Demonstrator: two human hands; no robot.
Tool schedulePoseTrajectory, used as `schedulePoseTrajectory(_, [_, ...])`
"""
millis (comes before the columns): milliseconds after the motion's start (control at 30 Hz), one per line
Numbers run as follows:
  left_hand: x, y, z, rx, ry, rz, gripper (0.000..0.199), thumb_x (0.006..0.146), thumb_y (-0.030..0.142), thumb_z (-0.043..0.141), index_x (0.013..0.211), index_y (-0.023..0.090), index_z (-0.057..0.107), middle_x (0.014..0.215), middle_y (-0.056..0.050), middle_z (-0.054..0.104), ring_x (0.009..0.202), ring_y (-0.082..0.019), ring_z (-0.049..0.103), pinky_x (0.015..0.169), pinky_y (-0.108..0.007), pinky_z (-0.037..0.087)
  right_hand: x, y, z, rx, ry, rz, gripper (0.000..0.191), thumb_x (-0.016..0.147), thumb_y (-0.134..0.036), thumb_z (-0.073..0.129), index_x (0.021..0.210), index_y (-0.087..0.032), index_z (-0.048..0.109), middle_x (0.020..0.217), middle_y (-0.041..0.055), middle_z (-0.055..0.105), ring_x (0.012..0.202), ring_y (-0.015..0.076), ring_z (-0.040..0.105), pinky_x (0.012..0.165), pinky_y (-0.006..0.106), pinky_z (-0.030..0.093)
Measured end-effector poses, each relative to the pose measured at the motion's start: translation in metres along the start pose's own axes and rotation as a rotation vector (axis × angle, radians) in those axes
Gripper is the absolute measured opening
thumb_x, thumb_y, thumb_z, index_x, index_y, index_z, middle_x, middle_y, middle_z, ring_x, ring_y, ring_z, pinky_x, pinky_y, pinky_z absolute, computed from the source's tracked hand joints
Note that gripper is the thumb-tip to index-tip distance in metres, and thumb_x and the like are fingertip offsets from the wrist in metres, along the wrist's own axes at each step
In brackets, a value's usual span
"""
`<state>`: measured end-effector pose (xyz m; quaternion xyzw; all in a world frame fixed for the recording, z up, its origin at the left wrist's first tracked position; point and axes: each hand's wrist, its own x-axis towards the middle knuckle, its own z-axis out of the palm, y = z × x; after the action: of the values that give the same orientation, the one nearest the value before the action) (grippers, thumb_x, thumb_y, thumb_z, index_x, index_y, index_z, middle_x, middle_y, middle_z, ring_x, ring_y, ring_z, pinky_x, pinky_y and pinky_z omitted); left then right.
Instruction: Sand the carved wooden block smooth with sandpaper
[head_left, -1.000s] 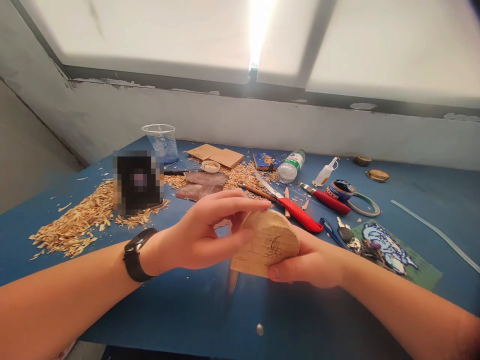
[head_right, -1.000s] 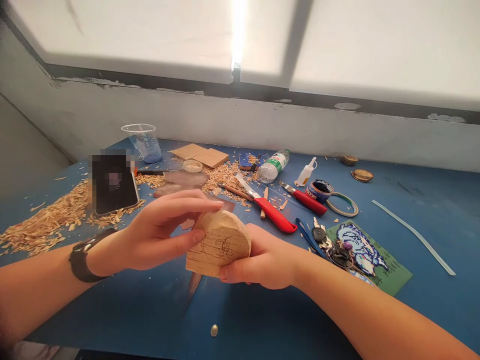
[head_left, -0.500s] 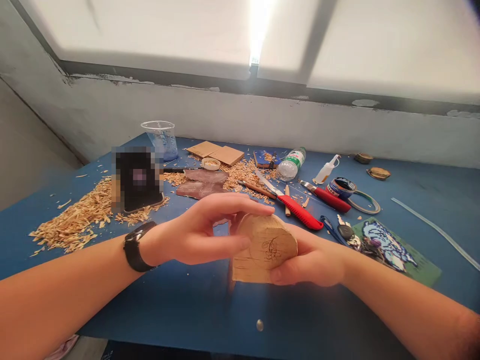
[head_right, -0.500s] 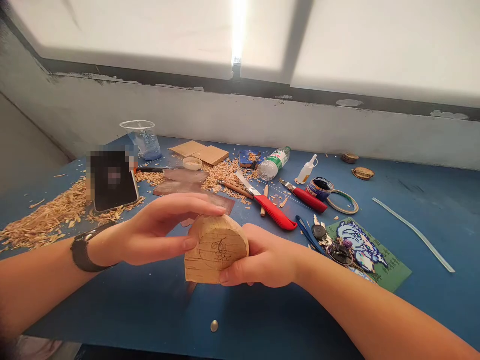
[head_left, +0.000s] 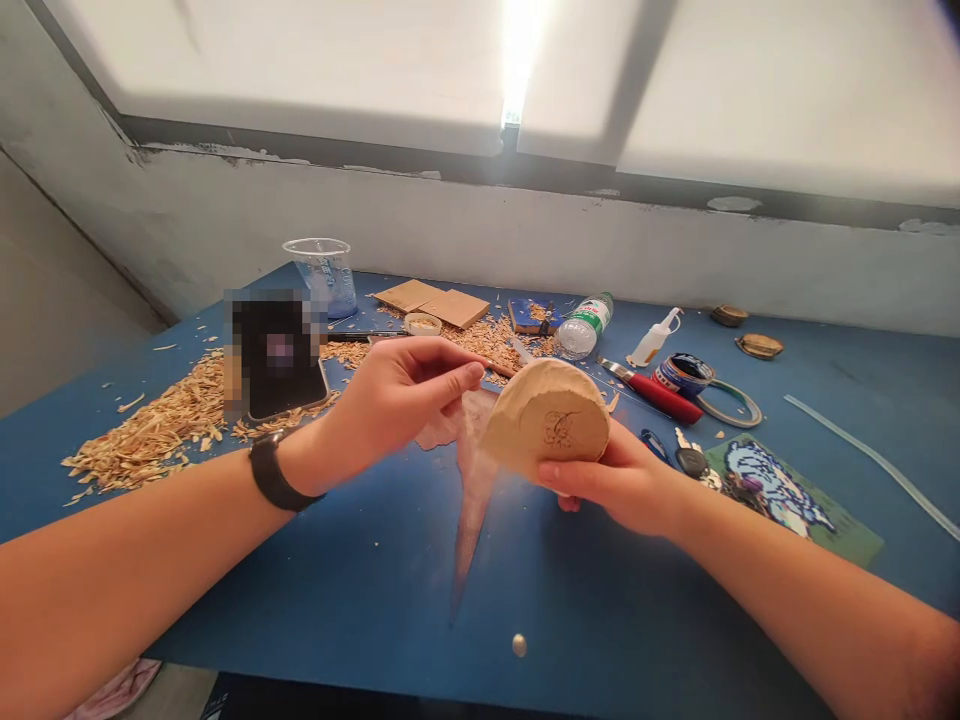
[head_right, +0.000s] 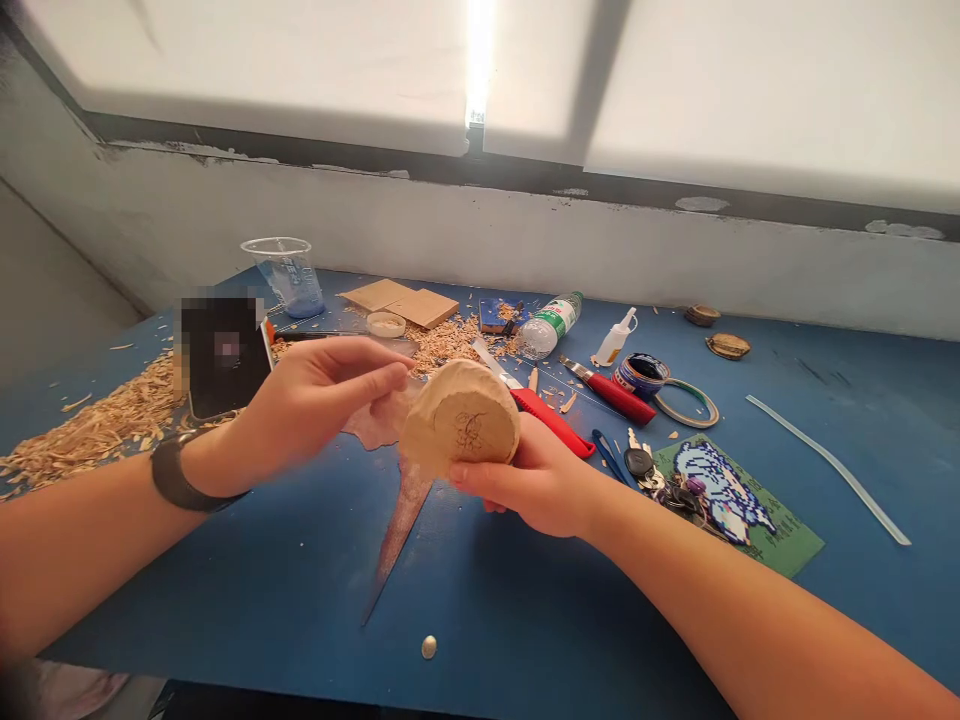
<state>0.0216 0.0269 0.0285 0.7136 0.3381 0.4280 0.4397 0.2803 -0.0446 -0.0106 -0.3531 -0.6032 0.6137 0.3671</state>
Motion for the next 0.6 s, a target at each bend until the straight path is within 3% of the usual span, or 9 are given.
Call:
schedulePoseTrajectory(167, [0.006, -0.004, -0.003, -0.048, 0.095, -0.218, 0.059, 0.079, 0.053, 0.1, 0.06, 0.02, 0.055, 0.051, 0.005, 0.053, 0.044, -0.007, 0.044, 0.041, -0.022, 0.032, 0.005, 0.007, -0.005, -0.144, 0.136, 0.016, 0.041, 0.096, -0.055, 0.08, 0.084, -0.02, 0.061, 0.074, -0.0032, 0.049, 0.062, 0.0123, 0.048, 0.055, 0.027, 0.044])
schedulePoseTrajectory(333, [0.008, -0.003, -0.007, -0.207, 0.016, -0.274, 0.084, 0.089, 0.085, 0.073, 0.048, 0.023, 0.034, 0.043, 0.004, 0.027, 0.041, -0.008, 0.025, 0.041, -0.029, 0.019, 0.006, 0.012, -0.007, -0.177, 0.129, 0.036, 0.044, 0.096, -0.06, 0.08, 0.087, -0.022, 0.06, 0.074, -0.0033, 0.048, 0.065, 0.0138, 0.047, 0.056, 0.028, 0.043])
schedulePoseTrajectory(400, [0.01, -0.002, -0.009, -0.31, -0.051, -0.29, 0.082, 0.087, 0.09, 0.066, 0.05, 0.024, 0.035, 0.05, 0.004, 0.024, 0.046, -0.01, 0.025, 0.044, -0.03, 0.023, 0.006, 0.013, -0.007, -0.189, 0.101, 0.04, 0.044, 0.098, -0.06, 0.077, 0.086, -0.022, 0.058, 0.074, -0.0033, 0.047, 0.066, 0.014, 0.045, 0.056, 0.029, 0.041])
schedulePoseTrajectory(500, [0.014, -0.004, -0.009, -0.406, -0.145, -0.335, 0.072, 0.083, 0.092, 0.066, 0.067, 0.023, 0.056, 0.068, -0.001, 0.046, 0.063, -0.016, 0.045, 0.057, -0.032, 0.043, 0.005, 0.013, -0.007, -0.289, 0.078, 0.018, 0.043, 0.103, -0.058, 0.071, 0.083, -0.022, 0.056, 0.074, -0.0029, 0.047, 0.067, 0.0144, 0.045, 0.057, 0.029, 0.038])
schedulePoseTrajectory(600, [0.018, -0.011, -0.009, -0.213, -0.168, -0.32, 0.068, 0.09, 0.09, 0.056, 0.087, 0.023, 0.068, 0.087, -0.007, 0.065, 0.084, -0.024, 0.062, 0.075, -0.039, 0.055, 0.007, 0.009, -0.006, -0.498, 0.083, -0.078, 0.038, 0.107, -0.048, 0.065, 0.081, -0.022, 0.054, 0.073, -0.0026, 0.049, 0.067, 0.0143, 0.044, 0.06, 0.03, 0.037])
